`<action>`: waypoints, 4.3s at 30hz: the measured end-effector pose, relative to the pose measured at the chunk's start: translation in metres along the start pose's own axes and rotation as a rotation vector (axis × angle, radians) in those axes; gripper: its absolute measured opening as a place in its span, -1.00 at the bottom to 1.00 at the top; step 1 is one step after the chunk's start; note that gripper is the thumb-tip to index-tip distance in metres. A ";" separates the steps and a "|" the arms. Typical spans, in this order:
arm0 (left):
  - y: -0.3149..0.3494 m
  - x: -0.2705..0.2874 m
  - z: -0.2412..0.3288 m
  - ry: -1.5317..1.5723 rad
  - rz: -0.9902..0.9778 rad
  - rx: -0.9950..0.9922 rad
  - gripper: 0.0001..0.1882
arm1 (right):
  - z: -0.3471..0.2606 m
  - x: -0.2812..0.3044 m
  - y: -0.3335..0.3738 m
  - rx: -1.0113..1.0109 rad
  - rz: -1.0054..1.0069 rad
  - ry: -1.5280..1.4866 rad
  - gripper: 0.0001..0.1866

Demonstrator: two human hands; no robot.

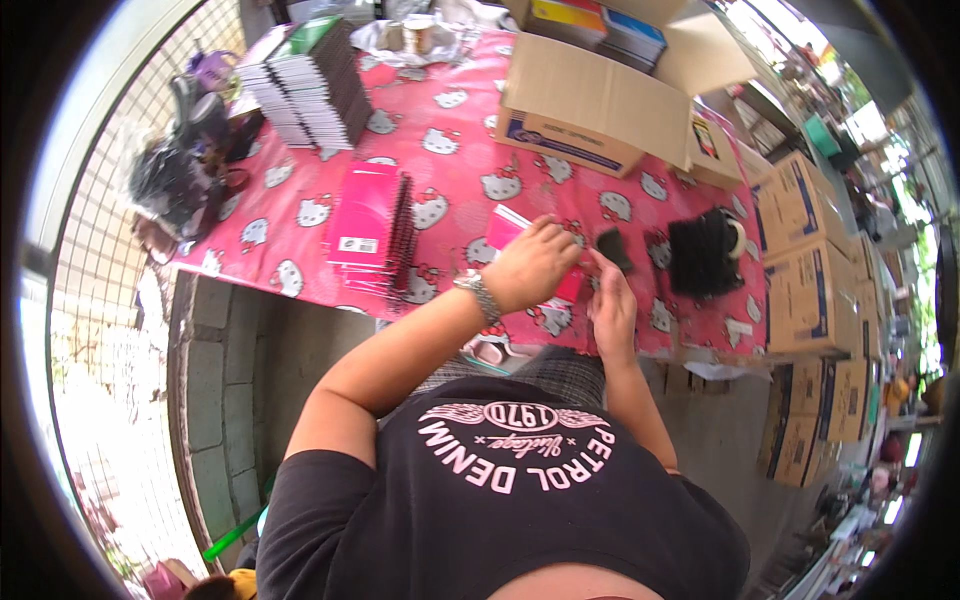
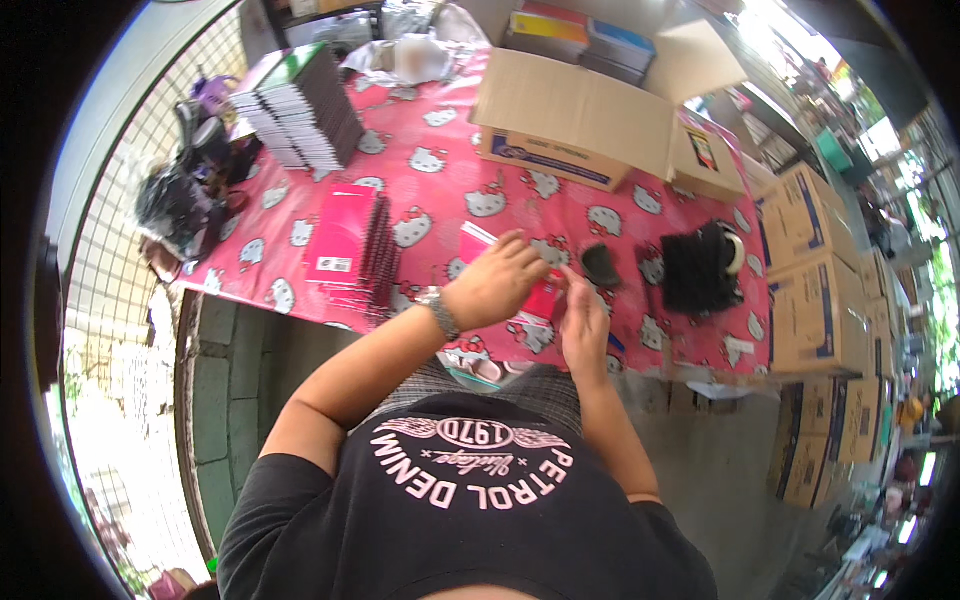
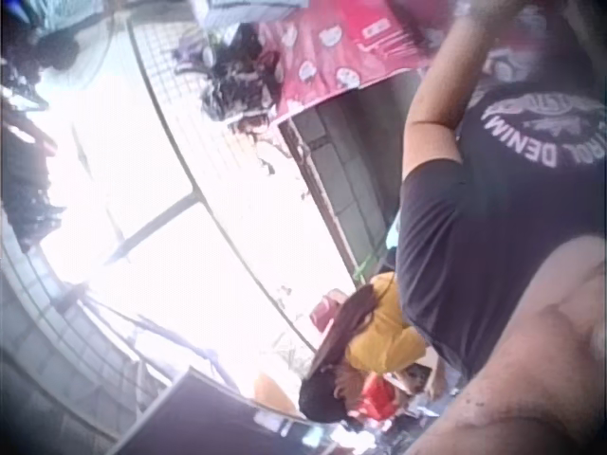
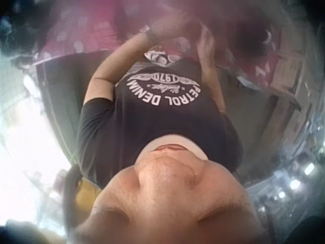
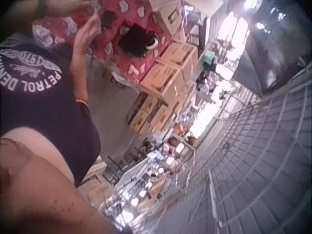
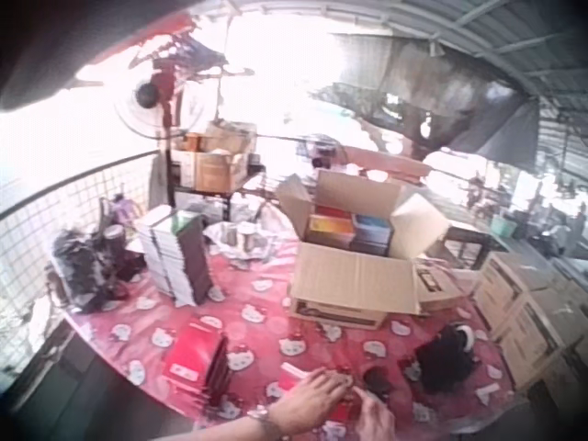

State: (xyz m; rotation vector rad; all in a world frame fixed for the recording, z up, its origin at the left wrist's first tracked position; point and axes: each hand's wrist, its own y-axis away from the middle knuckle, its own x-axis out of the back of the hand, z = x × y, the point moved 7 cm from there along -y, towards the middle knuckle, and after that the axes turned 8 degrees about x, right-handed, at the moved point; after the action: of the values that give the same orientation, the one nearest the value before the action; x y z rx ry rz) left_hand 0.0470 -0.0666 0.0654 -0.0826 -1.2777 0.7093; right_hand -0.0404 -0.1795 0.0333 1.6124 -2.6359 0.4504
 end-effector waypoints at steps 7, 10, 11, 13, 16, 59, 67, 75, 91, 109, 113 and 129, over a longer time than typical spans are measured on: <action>0.002 0.004 0.008 0.053 0.029 0.003 -0.77 | -0.039 0.012 -0.016 0.430 -0.124 0.420 -0.76; 0.005 0.005 0.006 0.055 0.013 0.027 -0.76 | -0.041 0.010 -0.015 0.439 -0.097 0.454 -0.74; 0.006 0.005 0.006 0.060 0.000 0.032 -0.76 | -0.043 0.009 -0.014 0.445 -0.095 0.457 -0.74; 0.005 0.005 0.004 0.074 -0.017 0.040 -0.77 | -0.044 0.006 -0.012 0.448 -0.098 0.450 -0.74; 0.003 0.002 0.001 0.089 -0.026 0.046 -0.77 | -0.033 0.009 -0.011 0.323 -0.153 0.376 -0.77; -0.002 -0.020 0.001 0.062 0.087 0.050 -0.76 | -0.025 0.021 -0.034 0.480 -0.343 0.415 -0.80; 0.017 -0.007 0.003 0.047 0.125 -0.012 -0.73 | -0.014 0.005 -0.018 -0.122 -0.483 -0.048 -0.62; 0.005 0.011 0.010 0.120 -0.015 -0.036 -0.81 | 0.192 0.081 -0.114 -0.029 -0.101 1.089 -0.23; 0.007 0.004 -0.019 -0.026 -0.049 0.245 -0.59 | -0.013 0.007 -0.059 -0.004 -0.768 -0.665 -0.48; 0.010 0.028 -0.058 0.308 0.045 0.296 -0.63 | -0.023 -0.009 -0.082 0.013 -0.884 -0.419 -0.46; 0.014 0.027 -0.059 0.408 -0.001 0.308 -0.65 | -0.029 -0.018 -0.081 0.007 -0.870 -0.729 -0.47; 0.018 0.027 -0.067 0.541 0.011 0.328 -0.64 | -0.015 -0.037 -0.086 -0.071 -0.737 -0.339 -0.56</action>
State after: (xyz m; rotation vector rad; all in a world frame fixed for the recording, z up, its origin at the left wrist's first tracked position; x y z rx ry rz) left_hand 0.1017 -0.0168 0.0591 -0.0108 -0.6363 0.8286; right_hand 0.0504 -0.1802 0.0622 2.6157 -1.9508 0.0477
